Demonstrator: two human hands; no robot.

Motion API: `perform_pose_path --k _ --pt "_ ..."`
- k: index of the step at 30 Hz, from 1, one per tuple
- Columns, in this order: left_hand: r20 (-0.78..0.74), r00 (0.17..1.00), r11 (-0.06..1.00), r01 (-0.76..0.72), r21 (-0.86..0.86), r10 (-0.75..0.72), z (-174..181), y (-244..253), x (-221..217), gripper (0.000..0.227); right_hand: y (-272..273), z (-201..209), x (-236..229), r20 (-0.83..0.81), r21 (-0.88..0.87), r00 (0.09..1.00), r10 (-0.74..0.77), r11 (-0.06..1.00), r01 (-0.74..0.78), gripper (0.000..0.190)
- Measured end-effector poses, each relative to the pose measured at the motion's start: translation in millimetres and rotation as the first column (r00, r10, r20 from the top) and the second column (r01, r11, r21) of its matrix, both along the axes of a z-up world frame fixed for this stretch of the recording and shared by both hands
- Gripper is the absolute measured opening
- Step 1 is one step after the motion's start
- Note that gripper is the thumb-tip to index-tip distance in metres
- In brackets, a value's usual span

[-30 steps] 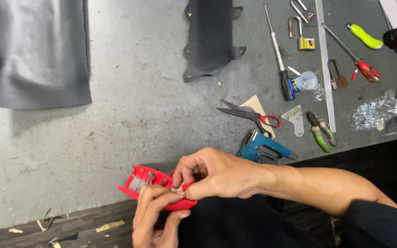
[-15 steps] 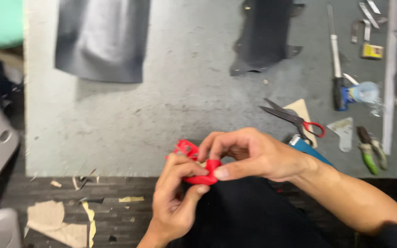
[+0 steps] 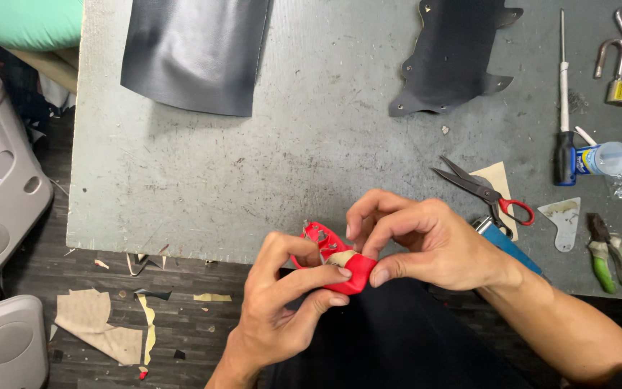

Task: The person assembles a red plastic frame by inserting small beige inserts into slots, securing them with a staple gun, and trimming excess material with scissors. The person handles the frame, inserts, staple gun, and scissors throughout the process.

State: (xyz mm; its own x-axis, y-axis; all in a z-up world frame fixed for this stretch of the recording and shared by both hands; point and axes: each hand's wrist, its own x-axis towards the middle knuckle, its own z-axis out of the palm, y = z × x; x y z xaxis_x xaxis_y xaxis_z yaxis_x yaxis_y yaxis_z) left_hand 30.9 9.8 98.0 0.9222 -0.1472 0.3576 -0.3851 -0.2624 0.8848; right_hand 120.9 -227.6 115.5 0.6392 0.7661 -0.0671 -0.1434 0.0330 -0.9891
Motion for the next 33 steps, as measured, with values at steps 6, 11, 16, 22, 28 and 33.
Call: perform_pose_path --k 6,11,16,22,28,33 --pt "0.135 0.988 0.973 -0.100 0.208 0.073 19.0 13.3 -1.5 0.034 17.5 9.7 5.2 0.029 0.015 0.999 0.037 0.999 -0.038 0.020" --pt "0.112 0.988 0.958 -0.133 0.253 0.108 23.3 24.6 -7.3 0.036 35.7 6.6 4.5 0.096 0.059 0.995 0.015 0.998 -0.021 0.019" --pt "-0.024 0.992 0.984 -0.116 0.134 0.120 25.0 29.0 -12.0 0.030 48.5 0.2 5.9 0.111 0.110 0.993 0.036 0.993 -0.048 0.020" --pt "-0.012 0.993 0.974 -0.113 0.198 0.117 35.1 32.7 -15.2 0.027 53.8 -10.9 5.1 -0.163 0.072 0.984 0.073 0.996 -0.062 0.023" --pt "-0.037 0.980 0.954 -0.181 0.238 0.196 42.3 38.9 -19.9 0.026 61.2 -27.6 -5.0 -0.004 0.151 1.000 -0.015 0.988 0.016 0.026" --pt "-0.076 0.964 0.945 -0.231 0.232 0.255 42.6 44.8 -26.4 0.027 72.0 -32.0 -14.0 0.067 0.245 0.995 -0.071 0.968 0.052 0.020"
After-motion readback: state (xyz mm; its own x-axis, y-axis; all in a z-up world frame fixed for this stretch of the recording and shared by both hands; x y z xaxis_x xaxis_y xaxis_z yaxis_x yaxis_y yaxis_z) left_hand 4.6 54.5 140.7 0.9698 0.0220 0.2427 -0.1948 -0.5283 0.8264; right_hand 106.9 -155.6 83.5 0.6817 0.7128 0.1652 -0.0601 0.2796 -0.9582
